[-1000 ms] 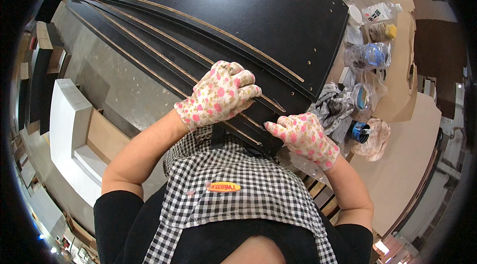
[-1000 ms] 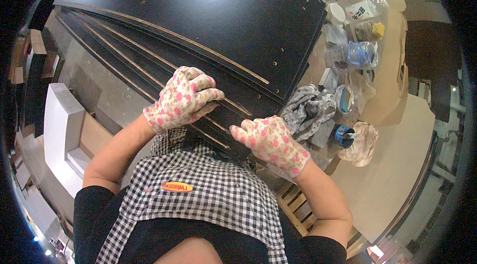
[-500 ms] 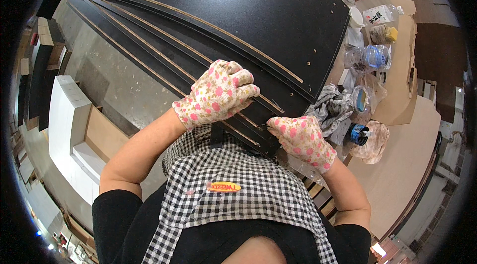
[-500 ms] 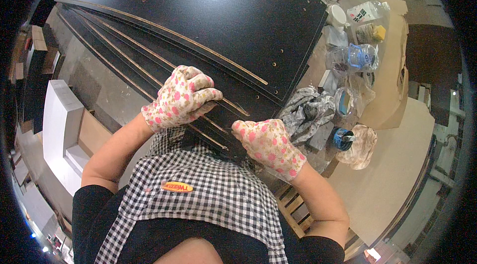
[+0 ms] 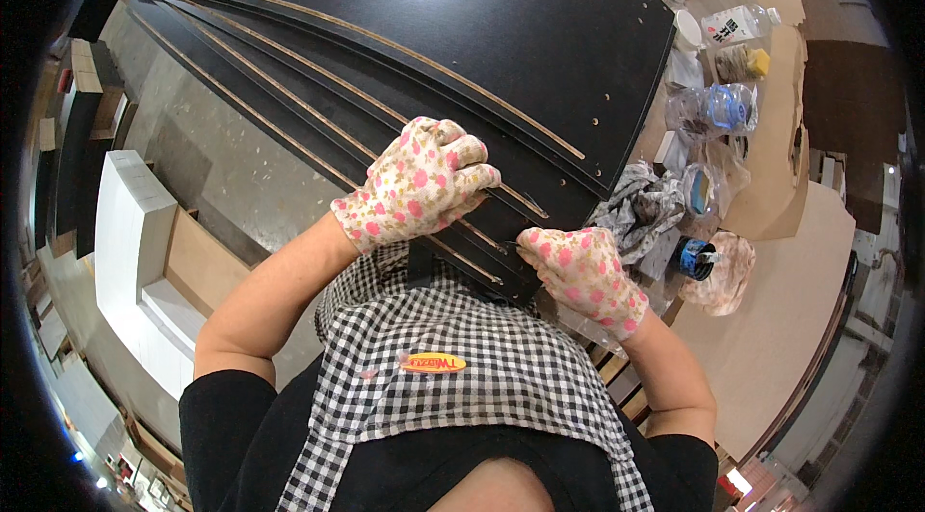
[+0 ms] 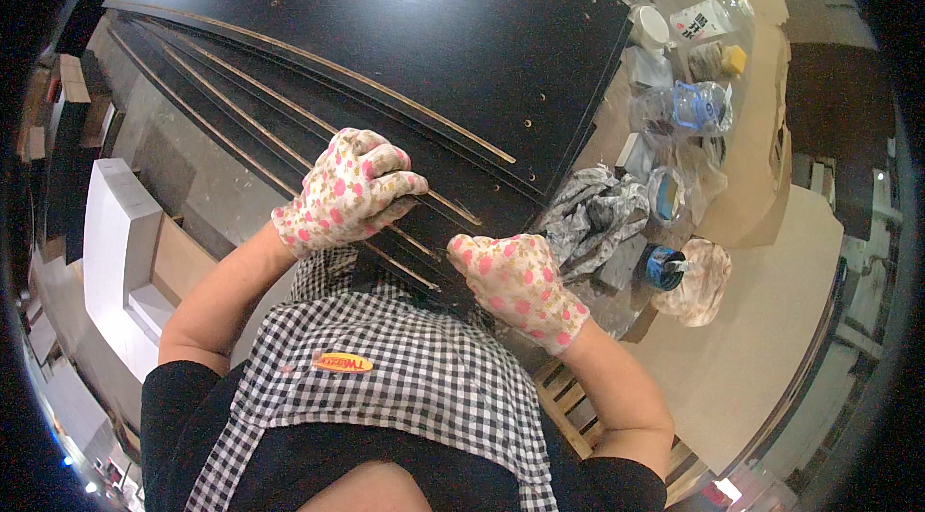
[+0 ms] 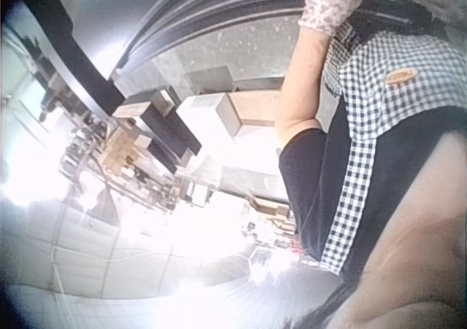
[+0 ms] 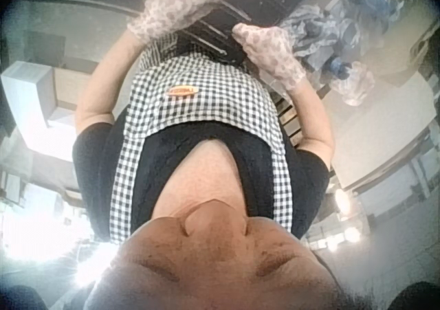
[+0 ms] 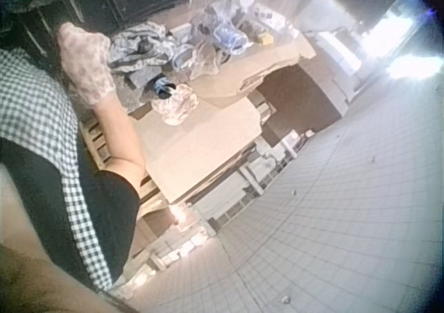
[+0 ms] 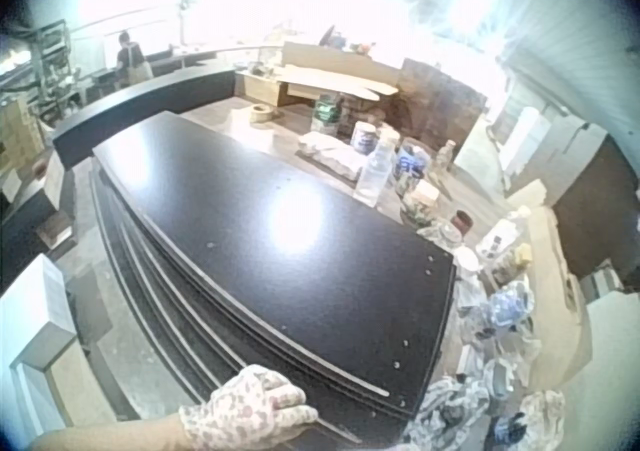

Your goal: The person wipes a workbench with a cloth, then picks up a large black panel and places it on the table. They insert thin wooden strips into grooves along the panel's edge, pressing them into place. The person repeats this process with additional panels, stacking them on the workbench.

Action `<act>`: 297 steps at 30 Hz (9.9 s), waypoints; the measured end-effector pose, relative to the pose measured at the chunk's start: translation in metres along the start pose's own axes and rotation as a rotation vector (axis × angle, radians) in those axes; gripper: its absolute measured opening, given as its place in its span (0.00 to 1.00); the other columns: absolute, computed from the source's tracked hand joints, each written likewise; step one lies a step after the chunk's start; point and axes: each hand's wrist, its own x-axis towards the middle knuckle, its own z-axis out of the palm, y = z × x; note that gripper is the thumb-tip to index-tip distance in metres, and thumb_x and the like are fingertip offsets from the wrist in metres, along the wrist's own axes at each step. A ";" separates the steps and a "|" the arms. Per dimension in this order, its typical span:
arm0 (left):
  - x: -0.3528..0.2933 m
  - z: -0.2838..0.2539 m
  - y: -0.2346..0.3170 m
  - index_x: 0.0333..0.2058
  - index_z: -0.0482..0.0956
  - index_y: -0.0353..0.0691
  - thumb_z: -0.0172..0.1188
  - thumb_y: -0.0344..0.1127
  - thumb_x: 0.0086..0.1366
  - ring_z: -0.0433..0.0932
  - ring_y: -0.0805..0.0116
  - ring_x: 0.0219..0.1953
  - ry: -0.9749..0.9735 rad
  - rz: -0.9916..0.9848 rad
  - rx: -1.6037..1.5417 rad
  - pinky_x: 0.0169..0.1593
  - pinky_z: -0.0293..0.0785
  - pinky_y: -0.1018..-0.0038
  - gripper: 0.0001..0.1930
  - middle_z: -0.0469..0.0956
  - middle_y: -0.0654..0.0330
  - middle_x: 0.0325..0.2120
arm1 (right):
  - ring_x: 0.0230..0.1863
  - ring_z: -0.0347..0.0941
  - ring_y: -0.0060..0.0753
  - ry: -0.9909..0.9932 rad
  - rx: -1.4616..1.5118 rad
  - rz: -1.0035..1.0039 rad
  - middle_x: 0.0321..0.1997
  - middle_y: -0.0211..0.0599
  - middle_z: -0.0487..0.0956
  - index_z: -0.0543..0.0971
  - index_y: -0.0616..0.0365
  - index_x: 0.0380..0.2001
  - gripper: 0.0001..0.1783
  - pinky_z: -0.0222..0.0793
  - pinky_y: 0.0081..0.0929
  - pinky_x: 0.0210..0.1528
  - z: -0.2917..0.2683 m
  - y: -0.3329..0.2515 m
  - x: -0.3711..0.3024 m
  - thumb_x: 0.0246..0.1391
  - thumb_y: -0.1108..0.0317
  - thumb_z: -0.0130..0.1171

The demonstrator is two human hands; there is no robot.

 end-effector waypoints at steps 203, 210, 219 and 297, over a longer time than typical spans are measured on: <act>-0.031 0.021 0.018 0.42 0.81 0.54 0.74 0.41 0.47 0.72 0.59 0.50 0.097 -0.185 0.027 0.56 0.67 0.59 0.21 0.74 0.65 0.41 | 0.33 0.75 0.30 0.115 -0.353 -0.410 0.39 0.29 0.81 0.81 0.52 0.45 0.24 0.70 0.30 0.30 0.020 -0.002 -0.019 0.38 0.71 0.64; -0.030 0.023 0.018 0.41 0.81 0.54 0.75 0.41 0.46 0.71 0.57 0.50 0.092 -0.198 0.009 0.57 0.66 0.58 0.21 0.73 0.64 0.42 | 0.32 0.74 0.30 0.065 -0.334 -0.429 0.38 0.27 0.81 0.81 0.50 0.45 0.22 0.71 0.30 0.29 0.018 0.001 -0.016 0.41 0.71 0.62; -0.031 0.019 0.020 0.42 0.80 0.53 0.75 0.40 0.45 0.71 0.57 0.50 0.091 -0.192 -0.012 0.57 0.66 0.57 0.23 0.73 0.63 0.42 | 0.32 0.75 0.31 0.030 -0.278 -0.451 0.39 0.28 0.81 0.82 0.52 0.45 0.26 0.72 0.31 0.29 0.017 0.009 -0.017 0.35 0.69 0.64; -0.025 0.022 0.016 0.43 0.79 0.49 0.74 0.34 0.45 0.73 0.58 0.46 0.132 -0.098 -0.012 0.50 0.67 0.59 0.23 0.74 0.64 0.41 | 0.45 0.84 0.37 0.536 0.352 0.088 0.55 0.41 0.82 0.79 0.53 0.49 0.19 0.82 0.27 0.37 0.131 -0.043 -0.070 0.52 0.74 0.65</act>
